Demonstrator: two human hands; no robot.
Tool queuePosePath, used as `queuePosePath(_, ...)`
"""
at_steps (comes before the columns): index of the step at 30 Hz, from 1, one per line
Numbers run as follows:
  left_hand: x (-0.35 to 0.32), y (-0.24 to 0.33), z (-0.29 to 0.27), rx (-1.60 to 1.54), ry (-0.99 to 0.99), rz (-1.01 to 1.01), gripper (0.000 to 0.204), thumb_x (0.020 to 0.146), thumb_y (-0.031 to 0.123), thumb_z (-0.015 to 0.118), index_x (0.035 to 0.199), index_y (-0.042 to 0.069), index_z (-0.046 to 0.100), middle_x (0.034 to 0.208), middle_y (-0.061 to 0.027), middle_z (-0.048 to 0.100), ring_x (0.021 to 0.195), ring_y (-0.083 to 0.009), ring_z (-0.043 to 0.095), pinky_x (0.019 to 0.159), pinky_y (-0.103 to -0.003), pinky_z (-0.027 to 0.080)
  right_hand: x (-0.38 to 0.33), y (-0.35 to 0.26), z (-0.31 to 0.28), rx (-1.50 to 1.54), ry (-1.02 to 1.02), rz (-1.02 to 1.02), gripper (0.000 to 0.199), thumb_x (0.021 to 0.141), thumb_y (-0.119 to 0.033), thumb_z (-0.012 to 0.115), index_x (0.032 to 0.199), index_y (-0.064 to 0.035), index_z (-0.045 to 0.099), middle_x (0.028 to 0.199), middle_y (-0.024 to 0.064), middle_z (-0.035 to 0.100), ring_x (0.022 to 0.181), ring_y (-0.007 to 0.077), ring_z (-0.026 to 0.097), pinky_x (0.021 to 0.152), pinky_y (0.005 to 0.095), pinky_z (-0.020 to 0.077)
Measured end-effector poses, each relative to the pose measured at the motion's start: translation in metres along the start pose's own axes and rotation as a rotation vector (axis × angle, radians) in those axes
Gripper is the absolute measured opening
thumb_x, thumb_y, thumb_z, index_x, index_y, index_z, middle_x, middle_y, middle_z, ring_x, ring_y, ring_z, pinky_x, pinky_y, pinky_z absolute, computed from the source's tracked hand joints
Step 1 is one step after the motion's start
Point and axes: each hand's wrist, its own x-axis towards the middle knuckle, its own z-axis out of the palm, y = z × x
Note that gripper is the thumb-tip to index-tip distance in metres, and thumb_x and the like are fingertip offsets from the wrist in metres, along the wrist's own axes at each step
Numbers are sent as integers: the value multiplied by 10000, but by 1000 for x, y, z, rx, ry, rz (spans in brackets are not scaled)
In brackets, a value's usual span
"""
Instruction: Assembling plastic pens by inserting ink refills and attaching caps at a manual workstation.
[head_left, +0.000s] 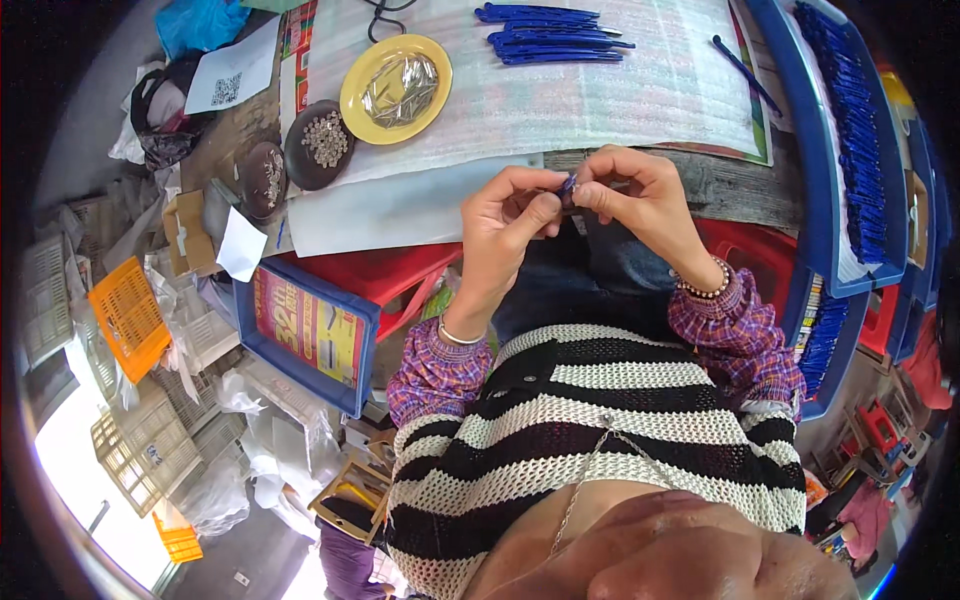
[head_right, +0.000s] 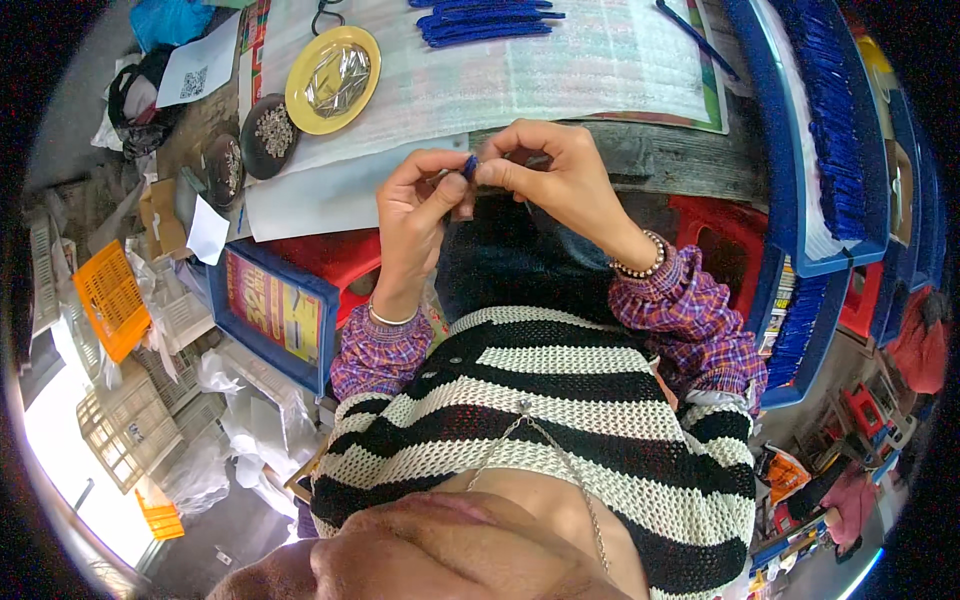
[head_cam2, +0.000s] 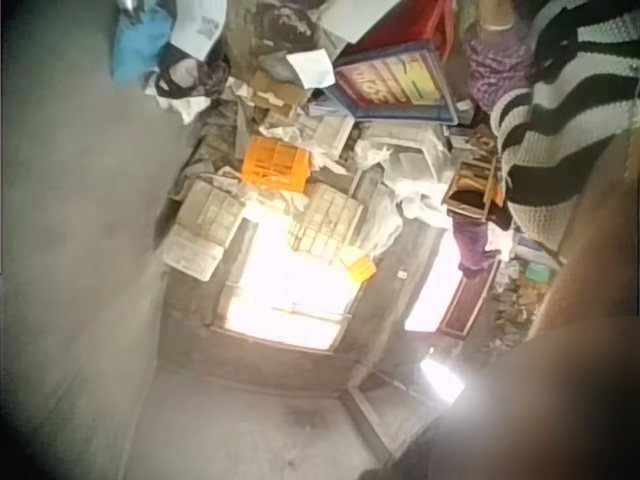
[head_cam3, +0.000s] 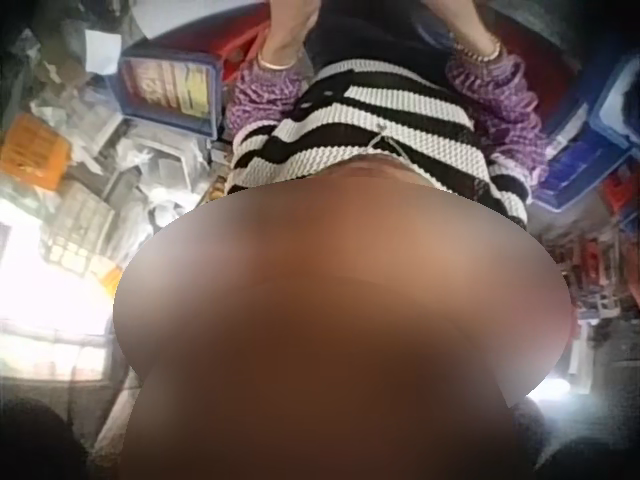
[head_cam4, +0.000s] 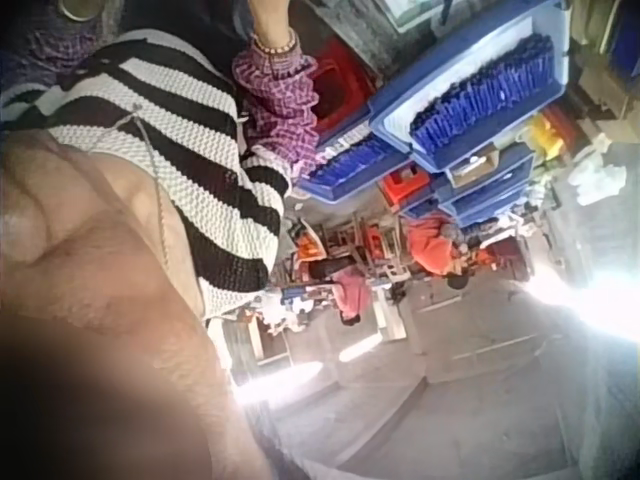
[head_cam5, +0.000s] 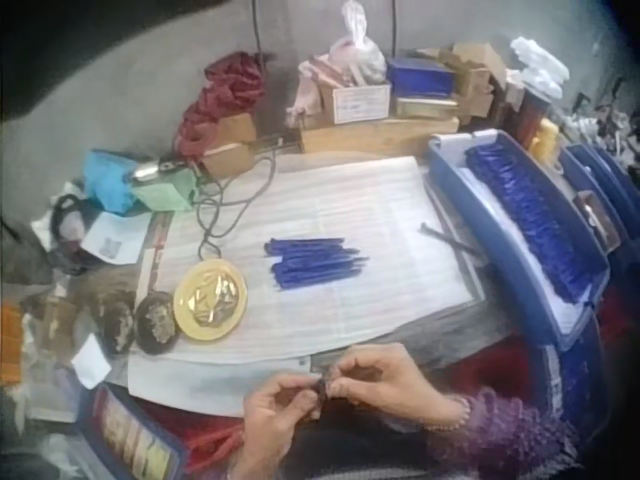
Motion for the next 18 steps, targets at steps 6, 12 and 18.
queuePosePath(6, 1, -6, 4, -201, -45, -96, 171, 841, 92, 646, 983, 4, 610, 777, -50, 606, 596, -107, 501, 528, -219, 383, -5, 4, -2, -35, 23, -77, 99, 811, -71, 665, 851, 9, 624, 817, 13, 589, 675, 56, 542, 526, 178, 437)
queuePosePath(12, 2, -10, 13, -29, 8, 46, 138, 849, 63, 633, 973, 5, 628, 795, -37, 596, 613, -93, 505, 526, -208, 377, -7, 8, -3, 57, 85, -27, 85, 807, -48, 664, 854, 10, 624, 814, 13, 598, 628, 51, 536, 516, 173, 427)
queuePosePath(18, 6, -13, 19, 236, 69, 248, 137, 851, 17, 616, 985, -5, 637, 823, -29, 581, 626, -74, 505, 546, -183, 391, -8, 5, -3, 83, 148, -14, 106, 815, -55, 665, 888, 19, 642, 789, 19, 614, 599, 50, 532, 507, 175, 419)
